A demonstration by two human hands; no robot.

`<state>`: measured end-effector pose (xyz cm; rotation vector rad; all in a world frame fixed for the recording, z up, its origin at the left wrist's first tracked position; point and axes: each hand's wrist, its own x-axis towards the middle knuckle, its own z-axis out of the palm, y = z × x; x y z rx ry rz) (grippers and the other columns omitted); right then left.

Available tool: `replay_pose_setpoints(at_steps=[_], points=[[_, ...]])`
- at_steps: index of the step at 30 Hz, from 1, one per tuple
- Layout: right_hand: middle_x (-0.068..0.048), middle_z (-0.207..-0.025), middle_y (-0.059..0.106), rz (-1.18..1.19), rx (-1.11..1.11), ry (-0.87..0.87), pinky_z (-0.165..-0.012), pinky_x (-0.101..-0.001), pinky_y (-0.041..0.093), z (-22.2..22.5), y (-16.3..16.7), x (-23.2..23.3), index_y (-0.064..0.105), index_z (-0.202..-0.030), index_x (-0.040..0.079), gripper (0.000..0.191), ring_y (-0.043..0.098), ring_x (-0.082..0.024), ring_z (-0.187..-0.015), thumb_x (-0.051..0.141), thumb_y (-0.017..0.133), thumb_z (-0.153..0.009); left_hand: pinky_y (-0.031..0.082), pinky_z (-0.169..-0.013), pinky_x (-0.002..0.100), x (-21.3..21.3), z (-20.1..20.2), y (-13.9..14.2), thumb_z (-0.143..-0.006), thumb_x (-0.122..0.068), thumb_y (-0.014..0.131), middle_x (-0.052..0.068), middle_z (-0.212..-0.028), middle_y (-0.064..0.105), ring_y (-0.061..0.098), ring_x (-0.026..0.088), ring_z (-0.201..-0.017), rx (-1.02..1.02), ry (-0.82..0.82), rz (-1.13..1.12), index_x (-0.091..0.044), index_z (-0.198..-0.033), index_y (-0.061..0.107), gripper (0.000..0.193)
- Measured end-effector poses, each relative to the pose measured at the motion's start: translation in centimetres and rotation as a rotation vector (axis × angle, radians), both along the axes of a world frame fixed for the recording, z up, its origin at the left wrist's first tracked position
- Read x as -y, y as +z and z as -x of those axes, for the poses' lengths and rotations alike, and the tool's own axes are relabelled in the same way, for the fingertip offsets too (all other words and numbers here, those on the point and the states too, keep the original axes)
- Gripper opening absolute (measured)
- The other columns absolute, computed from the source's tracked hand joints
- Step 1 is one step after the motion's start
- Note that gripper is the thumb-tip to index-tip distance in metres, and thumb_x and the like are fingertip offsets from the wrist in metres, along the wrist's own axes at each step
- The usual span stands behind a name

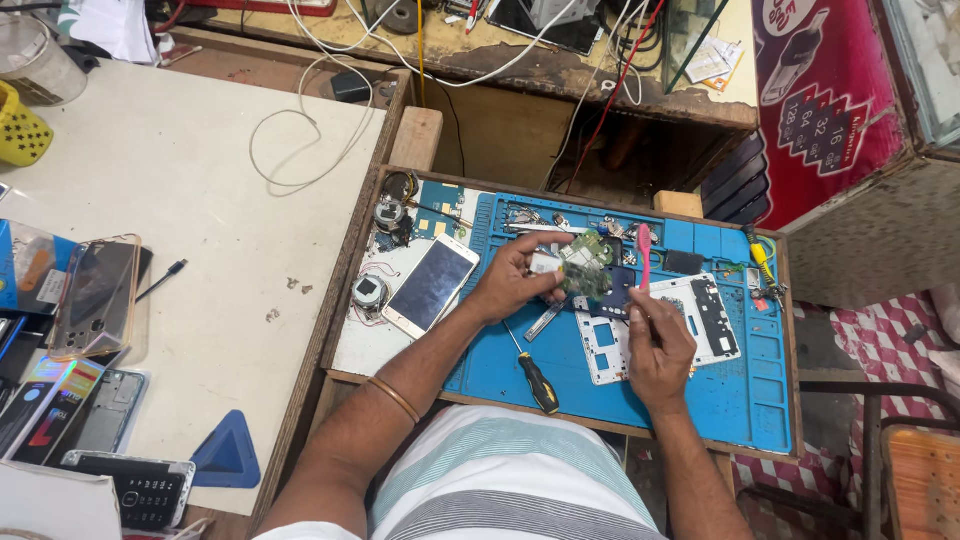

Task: The person works on a disassembled smartphone motherboard at a repair bench, holding the board with one hand while using a screwdriver on its components. They reposition the board repeatedly, then set the screwdriver down and use a pink pry tool to work on the board and a small attached component.

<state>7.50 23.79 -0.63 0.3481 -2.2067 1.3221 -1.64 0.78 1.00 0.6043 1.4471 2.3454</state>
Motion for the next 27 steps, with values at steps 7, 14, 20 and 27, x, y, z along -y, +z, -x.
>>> replay_pose_setpoints(at_steps=[7,14,20,27], points=[[-0.002,-0.099,0.063,0.194,0.226,0.066,-0.062,-0.0198,0.042,0.5,-1.2,-0.9,0.072,-0.114,-0.001,0.021,0.053,-0.004,-0.075,0.011,0.072,-0.098,0.062,-0.073,0.024,-0.3,-0.5,-0.5,-0.096,-0.007,0.074,0.007,-0.097,0.074,0.073,0.011,-0.082,-0.006,-0.167,0.112,-0.002,-0.131,0.063,0.037],[-0.002,-0.098,0.064,0.177,0.281,0.163,-0.059,-0.0196,0.039,0.8,-2.2,-1.5,0.073,-0.102,-0.003,0.015,0.050,-0.003,-0.072,0.010,0.073,-0.095,0.062,-0.075,0.024,-0.5,-0.4,-0.6,-0.093,-0.006,0.076,0.007,-0.100,0.074,0.072,0.011,-0.086,0.040,-0.118,0.049,-0.001,-0.128,0.064,0.037],[-0.002,-0.096,0.065,0.127,0.308,0.171,-0.057,-0.0198,0.038,1.1,-1.5,-1.0,0.072,-0.099,-0.002,0.015,0.049,-0.002,-0.068,0.011,0.073,-0.095,0.063,-0.079,0.025,-0.8,-0.1,-0.9,-0.095,-0.007,0.075,0.008,-0.105,0.075,0.073,0.012,-0.089,0.087,-0.060,-0.061,0.000,-0.126,0.065,0.034],[0.001,-0.091,0.059,0.293,0.394,0.157,-0.052,-0.0199,0.038,2.0,-0.3,0.3,0.070,-0.100,-0.003,0.018,0.049,-0.003,-0.064,0.016,0.071,-0.099,0.061,-0.071,0.025,-0.7,0.3,-1.0,-0.098,-0.010,0.073,0.009,-0.100,0.075,0.073,0.013,-0.084,0.150,0.013,-0.001,0.002,-0.131,0.064,0.036]])
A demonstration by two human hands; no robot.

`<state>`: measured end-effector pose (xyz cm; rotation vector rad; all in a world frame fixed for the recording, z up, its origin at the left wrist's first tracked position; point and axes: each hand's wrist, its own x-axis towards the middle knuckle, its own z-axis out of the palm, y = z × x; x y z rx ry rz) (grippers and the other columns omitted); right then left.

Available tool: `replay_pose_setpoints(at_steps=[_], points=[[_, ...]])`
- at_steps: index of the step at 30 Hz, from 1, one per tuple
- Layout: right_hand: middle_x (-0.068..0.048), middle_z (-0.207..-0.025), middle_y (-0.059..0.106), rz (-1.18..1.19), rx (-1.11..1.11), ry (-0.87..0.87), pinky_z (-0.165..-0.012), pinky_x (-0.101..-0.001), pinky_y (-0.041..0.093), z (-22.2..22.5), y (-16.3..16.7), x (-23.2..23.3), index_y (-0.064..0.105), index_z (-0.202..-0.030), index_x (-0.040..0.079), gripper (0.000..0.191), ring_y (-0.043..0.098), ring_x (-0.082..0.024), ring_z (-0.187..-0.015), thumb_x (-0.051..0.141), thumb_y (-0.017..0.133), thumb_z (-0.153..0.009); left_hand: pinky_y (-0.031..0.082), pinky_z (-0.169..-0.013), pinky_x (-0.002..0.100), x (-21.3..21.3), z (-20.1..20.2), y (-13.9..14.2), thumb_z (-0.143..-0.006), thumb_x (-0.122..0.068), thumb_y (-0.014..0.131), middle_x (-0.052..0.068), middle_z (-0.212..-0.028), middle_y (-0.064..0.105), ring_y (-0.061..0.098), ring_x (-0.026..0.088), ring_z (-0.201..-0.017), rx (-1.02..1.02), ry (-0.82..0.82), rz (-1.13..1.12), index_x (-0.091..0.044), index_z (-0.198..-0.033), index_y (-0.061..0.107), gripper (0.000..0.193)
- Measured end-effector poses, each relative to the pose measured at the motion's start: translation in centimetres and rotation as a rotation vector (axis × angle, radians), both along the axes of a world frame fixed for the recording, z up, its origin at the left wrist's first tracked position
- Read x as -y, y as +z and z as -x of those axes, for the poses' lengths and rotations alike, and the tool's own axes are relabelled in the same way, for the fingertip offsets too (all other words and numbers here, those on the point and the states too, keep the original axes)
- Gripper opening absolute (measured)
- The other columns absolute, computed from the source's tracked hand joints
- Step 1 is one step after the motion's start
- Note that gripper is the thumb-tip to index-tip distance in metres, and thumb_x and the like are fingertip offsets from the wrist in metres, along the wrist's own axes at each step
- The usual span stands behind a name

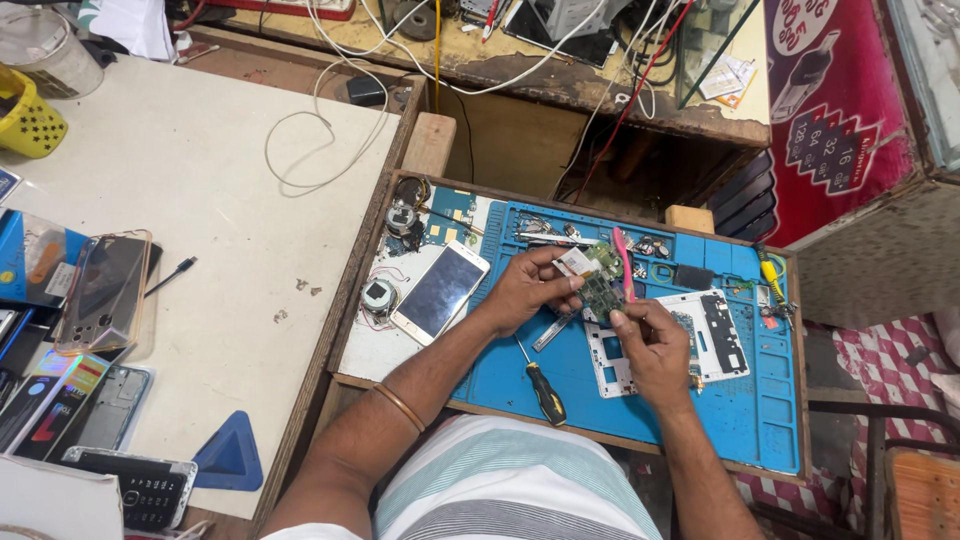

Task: The person works on a disassembled smartphone motherboard at a repair bench, holding the board with one hand while using a screwdriver on its components. They reposition the board repeatedly, then set the screwdriver down and use a pink pry tool to work on the board and a small attached component.

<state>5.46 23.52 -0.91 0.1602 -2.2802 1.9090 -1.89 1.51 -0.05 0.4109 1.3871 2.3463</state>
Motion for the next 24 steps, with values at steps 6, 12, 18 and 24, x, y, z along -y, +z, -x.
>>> replay_pose_setpoints(at_steps=[6,12,18,24], points=[[0.001,-0.084,0.061,0.062,0.007,-0.029,-0.052,-0.0198,0.040,0.4,-0.6,1.1,0.071,-0.103,-0.002,0.021,0.050,-0.003,-0.062,0.019,0.070,-0.101,0.061,-0.072,0.024,0.3,0.1,0.5,-0.097,-0.010,0.069,0.008,-0.099,0.075,0.074,0.012,-0.084,-0.027,0.026,-0.040,-0.002,-0.150,0.047,0.057],[-0.004,-0.093,0.067,-0.233,-0.138,-0.110,-0.053,-0.0213,0.040,-0.1,-0.2,1.4,0.073,-0.109,-0.001,0.020,0.052,-0.005,-0.063,0.017,0.067,-0.103,0.058,-0.072,0.023,0.6,0.1,0.5,-0.097,-0.009,0.070,0.006,-0.089,0.074,0.070,0.010,-0.081,-0.075,0.171,0.001,0.000,-0.154,0.044,0.063],[-0.006,-0.106,0.074,-0.111,-0.233,-0.026,-0.073,-0.0185,0.053,-1.2,0.6,1.5,0.047,-0.143,0.000,0.042,0.067,-0.003,-0.088,0.016,0.063,-0.107,0.059,-0.074,0.027,1.5,1.2,-0.4,-0.100,-0.006,0.072,0.009,-0.088,0.074,0.069,0.014,-0.078,-0.049,0.423,-0.079,0.012,-0.137,0.057,0.045],[-0.009,-0.090,0.076,-0.352,-0.196,-0.108,-0.059,-0.0248,0.048,-1.6,0.9,1.2,0.069,-0.126,0.001,0.030,0.060,-0.009,-0.067,0.012,0.075,-0.099,0.060,-0.076,0.026,2.4,1.9,-0.6,-0.099,-0.006,0.070,0.007,-0.088,0.073,0.071,0.014,-0.080,-0.085,0.535,-0.105,0.006,-0.147,0.049,0.054]])
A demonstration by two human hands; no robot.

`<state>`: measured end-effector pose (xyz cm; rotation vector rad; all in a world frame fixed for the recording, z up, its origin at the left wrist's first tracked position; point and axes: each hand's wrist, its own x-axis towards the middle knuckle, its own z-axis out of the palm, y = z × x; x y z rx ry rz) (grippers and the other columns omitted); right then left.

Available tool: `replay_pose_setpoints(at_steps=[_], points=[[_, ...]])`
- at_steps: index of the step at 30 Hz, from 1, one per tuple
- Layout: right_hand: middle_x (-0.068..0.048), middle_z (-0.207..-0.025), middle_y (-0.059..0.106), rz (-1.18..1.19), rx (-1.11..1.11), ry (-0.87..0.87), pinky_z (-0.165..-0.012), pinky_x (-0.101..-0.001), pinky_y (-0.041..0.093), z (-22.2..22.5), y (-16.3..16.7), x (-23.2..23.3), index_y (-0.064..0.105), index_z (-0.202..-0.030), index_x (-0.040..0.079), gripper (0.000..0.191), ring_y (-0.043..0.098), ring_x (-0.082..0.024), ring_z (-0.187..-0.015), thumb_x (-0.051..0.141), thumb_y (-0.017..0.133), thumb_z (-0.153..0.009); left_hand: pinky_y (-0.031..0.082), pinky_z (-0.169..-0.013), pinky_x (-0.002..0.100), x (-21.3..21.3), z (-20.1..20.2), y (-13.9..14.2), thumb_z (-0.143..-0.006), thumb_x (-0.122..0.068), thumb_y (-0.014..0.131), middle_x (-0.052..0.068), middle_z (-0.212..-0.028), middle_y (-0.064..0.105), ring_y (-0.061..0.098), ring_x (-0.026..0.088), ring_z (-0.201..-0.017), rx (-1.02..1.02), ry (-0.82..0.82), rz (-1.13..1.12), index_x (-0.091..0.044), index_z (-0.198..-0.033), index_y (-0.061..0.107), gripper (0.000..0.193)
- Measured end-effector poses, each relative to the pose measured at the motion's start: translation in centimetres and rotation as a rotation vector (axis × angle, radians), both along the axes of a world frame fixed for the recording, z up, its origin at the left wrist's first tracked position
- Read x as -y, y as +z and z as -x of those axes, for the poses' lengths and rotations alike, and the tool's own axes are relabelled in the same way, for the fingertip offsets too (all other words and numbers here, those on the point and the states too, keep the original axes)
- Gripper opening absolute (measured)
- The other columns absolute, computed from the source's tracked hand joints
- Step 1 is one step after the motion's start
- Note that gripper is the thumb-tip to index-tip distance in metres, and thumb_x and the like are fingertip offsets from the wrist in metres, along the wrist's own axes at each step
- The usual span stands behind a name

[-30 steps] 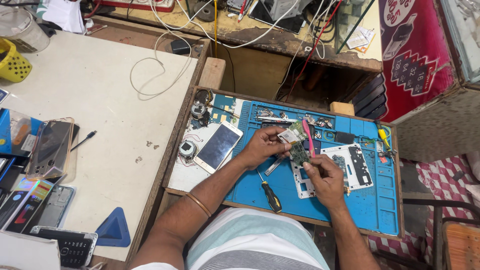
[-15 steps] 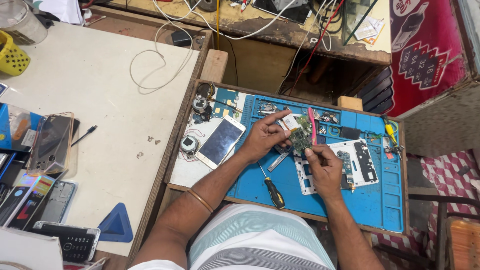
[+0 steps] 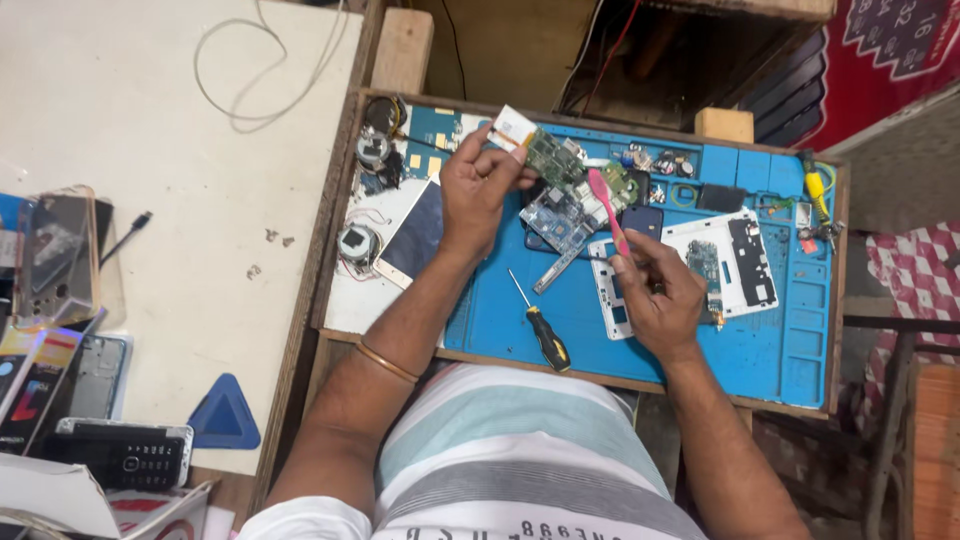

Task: The person works on a disassembled smartphone motherboard at a repair bench, holding the board with one hand while using a screwdriver on its components. They reposition the board repeatedly, then set the screwdriver down and use a pink pry tool to work on the board and a small attached component.

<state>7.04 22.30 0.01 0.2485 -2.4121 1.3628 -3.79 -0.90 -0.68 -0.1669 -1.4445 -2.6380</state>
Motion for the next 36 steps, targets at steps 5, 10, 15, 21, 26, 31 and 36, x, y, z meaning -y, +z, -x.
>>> replay_pose_setpoints(at_steps=[5,10,15,21,26,31,36], points=[[-0.008,-0.089,0.075,-0.115,-0.030,0.046,-0.060,-0.0244,0.050,-0.2,0.6,0.5,0.072,-0.125,0.003,0.031,0.063,-0.009,-0.067,0.014,0.076,-0.097,0.060,-0.074,0.025,-0.2,-0.3,-0.2,-0.099,-0.004,0.068,0.007,-0.084,0.073,0.071,0.013,-0.079,-0.010,-0.050,0.085,0.005,-0.152,0.043,0.059],[-0.006,-0.080,0.071,-0.110,-0.035,0.006,-0.059,-0.0243,0.049,0.2,1.0,1.0,0.073,-0.125,0.004,0.032,0.062,-0.008,-0.065,0.015,0.076,-0.095,0.058,-0.076,0.024,-1.2,-1.0,-0.2,-0.100,-0.003,0.067,0.006,-0.087,0.072,0.070,0.012,-0.080,-0.069,-0.227,0.191,0.006,-0.152,0.046,0.057],[-0.005,-0.077,0.071,-0.093,0.002,0.031,-0.053,-0.0253,0.045,0.4,0.7,1.0,0.074,-0.124,0.005,0.032,0.057,-0.008,-0.060,0.015,0.075,-0.094,0.059,-0.073,0.025,-0.8,-0.8,0.4,-0.099,-0.004,0.067,0.007,-0.086,0.073,0.071,0.011,-0.078,-0.048,-0.141,0.122,0.006,-0.149,0.049,0.054],[-0.004,-0.080,0.071,-0.093,-0.027,0.031,-0.053,-0.0250,0.045,0.5,0.5,1.0,0.073,-0.124,0.006,0.031,0.057,-0.006,-0.061,0.015,0.074,-0.095,0.059,-0.073,0.023,-1.1,-1.1,0.5,-0.099,-0.006,0.069,0.005,-0.084,0.071,0.070,0.010,-0.078,-0.084,-0.286,0.195,0.005,-0.150,0.049,0.057],[-0.004,-0.079,0.071,-0.058,0.023,0.037,-0.053,-0.0250,0.045,0.6,0.4,0.8,0.073,-0.127,0.007,0.033,0.058,-0.006,-0.062,0.015,0.074,-0.095,0.058,-0.073,0.023,-1.6,-1.5,0.3,-0.099,-0.007,0.067,0.005,-0.086,0.072,0.070,0.010,-0.079,-0.061,-0.308,0.230,0.006,-0.151,0.047,0.057],[-0.005,-0.081,0.074,-0.083,0.056,0.067,-0.048,-0.0253,0.043,0.6,0.3,0.8,0.073,-0.125,0.007,0.032,0.057,-0.006,-0.056,0.016,0.073,-0.094,0.061,-0.075,0.024,-1.1,-0.9,0.4,-0.102,-0.010,0.065,0.006,-0.088,0.073,0.072,0.011,-0.081,-0.066,-0.195,0.186,0.004,-0.151,0.045,0.056],[-0.005,-0.079,0.073,-0.090,0.039,0.029,-0.048,-0.0241,0.044,0.7,0.1,0.7,0.072,-0.126,0.006,0.033,0.059,-0.005,-0.058,0.017,0.073,-0.095,0.060,-0.075,0.024,-1.3,-1.5,0.5,-0.104,-0.011,0.064,0.007,-0.092,0.073,0.072,0.011,-0.084,-0.133,-0.244,0.297,0.002,-0.153,0.046,0.054]])
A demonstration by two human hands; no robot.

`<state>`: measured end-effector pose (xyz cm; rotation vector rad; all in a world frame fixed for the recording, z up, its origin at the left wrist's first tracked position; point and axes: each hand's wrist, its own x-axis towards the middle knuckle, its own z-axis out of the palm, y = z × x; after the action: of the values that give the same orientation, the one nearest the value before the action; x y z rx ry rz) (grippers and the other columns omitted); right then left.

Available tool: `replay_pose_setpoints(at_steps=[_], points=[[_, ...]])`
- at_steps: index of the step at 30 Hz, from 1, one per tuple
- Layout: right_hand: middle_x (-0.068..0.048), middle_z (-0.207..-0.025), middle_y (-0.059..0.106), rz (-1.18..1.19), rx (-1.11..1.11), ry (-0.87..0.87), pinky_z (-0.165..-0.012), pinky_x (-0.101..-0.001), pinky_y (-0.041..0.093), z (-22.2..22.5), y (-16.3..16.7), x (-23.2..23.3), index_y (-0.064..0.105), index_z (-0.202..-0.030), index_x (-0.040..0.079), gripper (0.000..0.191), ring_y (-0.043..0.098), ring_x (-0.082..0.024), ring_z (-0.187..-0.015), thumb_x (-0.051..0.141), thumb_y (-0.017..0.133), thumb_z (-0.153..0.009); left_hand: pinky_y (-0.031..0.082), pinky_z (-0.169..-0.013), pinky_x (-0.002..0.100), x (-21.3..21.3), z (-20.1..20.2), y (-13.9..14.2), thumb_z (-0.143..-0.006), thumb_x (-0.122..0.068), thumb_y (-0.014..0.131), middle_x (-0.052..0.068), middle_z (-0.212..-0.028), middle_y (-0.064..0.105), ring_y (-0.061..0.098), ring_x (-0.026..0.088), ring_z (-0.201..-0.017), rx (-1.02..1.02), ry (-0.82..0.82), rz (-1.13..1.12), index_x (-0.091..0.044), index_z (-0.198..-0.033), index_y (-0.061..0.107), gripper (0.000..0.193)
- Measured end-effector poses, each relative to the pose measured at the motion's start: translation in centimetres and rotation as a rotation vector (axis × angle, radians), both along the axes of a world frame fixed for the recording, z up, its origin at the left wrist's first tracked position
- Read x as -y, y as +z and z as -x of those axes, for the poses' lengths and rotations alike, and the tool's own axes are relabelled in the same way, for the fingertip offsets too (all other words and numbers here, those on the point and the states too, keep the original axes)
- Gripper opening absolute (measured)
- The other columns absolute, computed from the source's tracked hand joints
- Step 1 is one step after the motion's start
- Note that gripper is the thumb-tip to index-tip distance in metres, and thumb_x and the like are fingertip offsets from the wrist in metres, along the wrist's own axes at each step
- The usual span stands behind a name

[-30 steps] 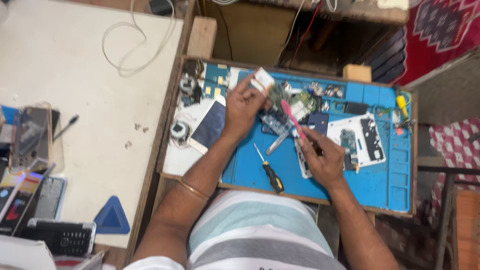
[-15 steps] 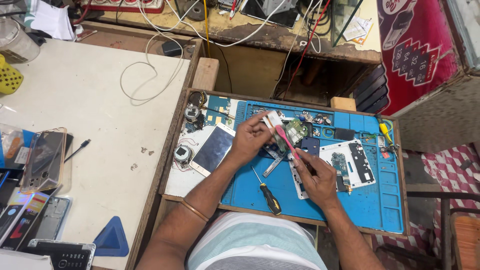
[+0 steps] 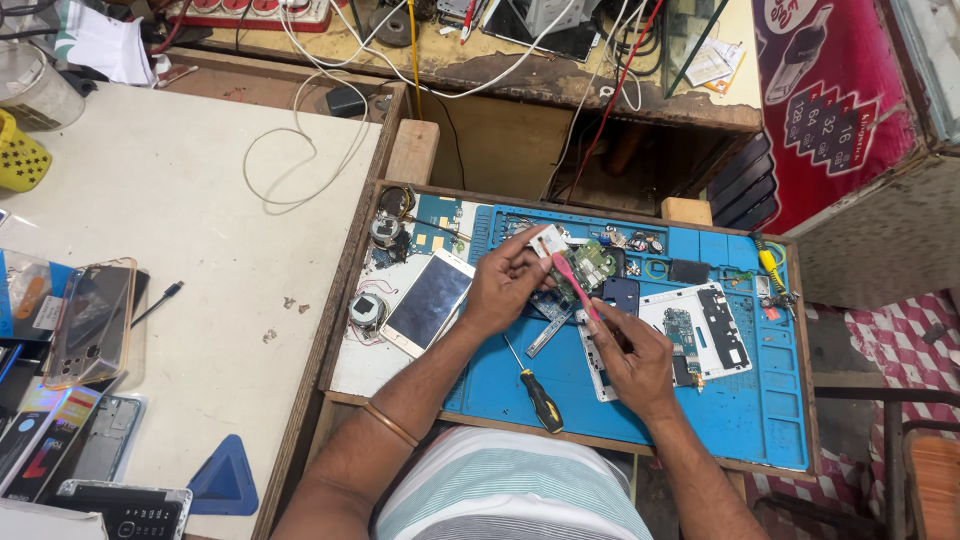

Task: The person works on a disassembled smartphone motherboard at a repair bench, holding the board with one hand while using a screwdriver on its components. They reposition the board repeatedly, then set the screwdriver down and use a pink pry tool to work on the board and a small attached component.

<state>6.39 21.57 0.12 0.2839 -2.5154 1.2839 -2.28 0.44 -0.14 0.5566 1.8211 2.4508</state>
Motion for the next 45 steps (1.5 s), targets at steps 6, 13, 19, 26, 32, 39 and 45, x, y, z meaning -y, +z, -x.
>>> replay_pose_setpoints(at_steps=[6,13,19,26,32,39,45], points=[[-0.005,-0.075,0.073,0.027,0.026,0.013,-0.046,-0.0247,0.042,0.0,0.2,0.1,0.073,-0.127,0.007,0.033,0.058,-0.006,-0.056,0.018,0.072,-0.096,0.061,-0.075,0.024,0.0,-0.2,0.2,-0.103,-0.012,0.063,0.007,-0.093,0.074,0.072,0.011,-0.084,0.011,0.011,-0.006,0.001,-0.153,0.045,0.054],[-0.007,-0.075,0.070,-0.069,-0.035,0.003,-0.050,-0.0270,0.043,-0.5,0.9,0.5,0.074,-0.125,0.006,0.031,0.057,-0.010,-0.056,0.015,0.075,-0.096,0.058,-0.078,0.024,0.2,0.1,-0.3,-0.106,-0.010,0.062,0.007,-0.095,0.073,0.068,0.009,-0.085,0.013,0.010,-0.141,0.002,-0.154,0.046,0.052],[-0.008,-0.085,0.072,-0.020,-0.101,-0.024,-0.057,-0.0266,0.047,-0.8,1.1,0.4,0.072,-0.129,0.003,0.029,0.061,-0.010,-0.065,0.012,0.074,-0.101,0.058,-0.078,0.024,0.2,-0.6,-1.2,-0.107,-0.008,0.063,0.007,-0.092,0.073,0.069,0.009,-0.085,-0.002,-0.009,-0.008,0.001,-0.154,0.047,0.050],[-0.009,-0.088,0.074,0.025,-0.042,0.053,-0.056,-0.0247,0.047,-0.9,1.5,0.6,0.071,-0.128,0.002,0.030,0.063,-0.008,-0.066,0.011,0.074,-0.100,0.060,-0.079,0.024,0.4,-0.3,-1.6,-0.106,-0.009,0.063,0.007,-0.095,0.074,0.072,0.011,-0.087,0.040,0.010,-0.037,-0.001,-0.154,0.046,0.051],[-0.009,-0.091,0.075,-0.010,-0.066,0.022,-0.056,-0.0252,0.046,-0.9,1.5,0.6,0.071,-0.128,0.002,0.028,0.063,-0.009,-0.066,0.011,0.073,-0.102,0.062,-0.079,0.025,0.6,-0.2,-1.9,-0.107,-0.011,0.063,0.008,-0.094,0.075,0.073,0.011,-0.087,0.016,0.022,-0.019,-0.001,-0.154,0.046,0.050],[-0.008,-0.085,0.073,0.006,-0.011,-0.026,-0.054,-0.0257,0.045,-0.8,1.5,0.3,0.072,-0.128,0.002,0.029,0.062,-0.009,-0.065,0.012,0.074,-0.100,0.062,-0.080,0.025,0.7,-0.3,-1.8,-0.107,-0.012,0.064,0.008,-0.093,0.073,0.073,0.012,-0.087,0.011,-0.005,-0.029,-0.002,-0.155,0.045,0.052],[-0.008,-0.085,0.072,-0.014,-0.032,0.097,-0.055,-0.0249,0.045,-1.0,0.8,0.0,0.071,-0.127,0.002,0.029,0.060,-0.009,-0.063,0.013,0.073,-0.100,0.062,-0.078,0.026,1.1,0.0,-1.4,-0.107,-0.012,0.065,0.006,-0.091,0.073,0.073,0.011,-0.084,0.030,0.062,-0.070,-0.001,-0.155,0.045,0.053]])
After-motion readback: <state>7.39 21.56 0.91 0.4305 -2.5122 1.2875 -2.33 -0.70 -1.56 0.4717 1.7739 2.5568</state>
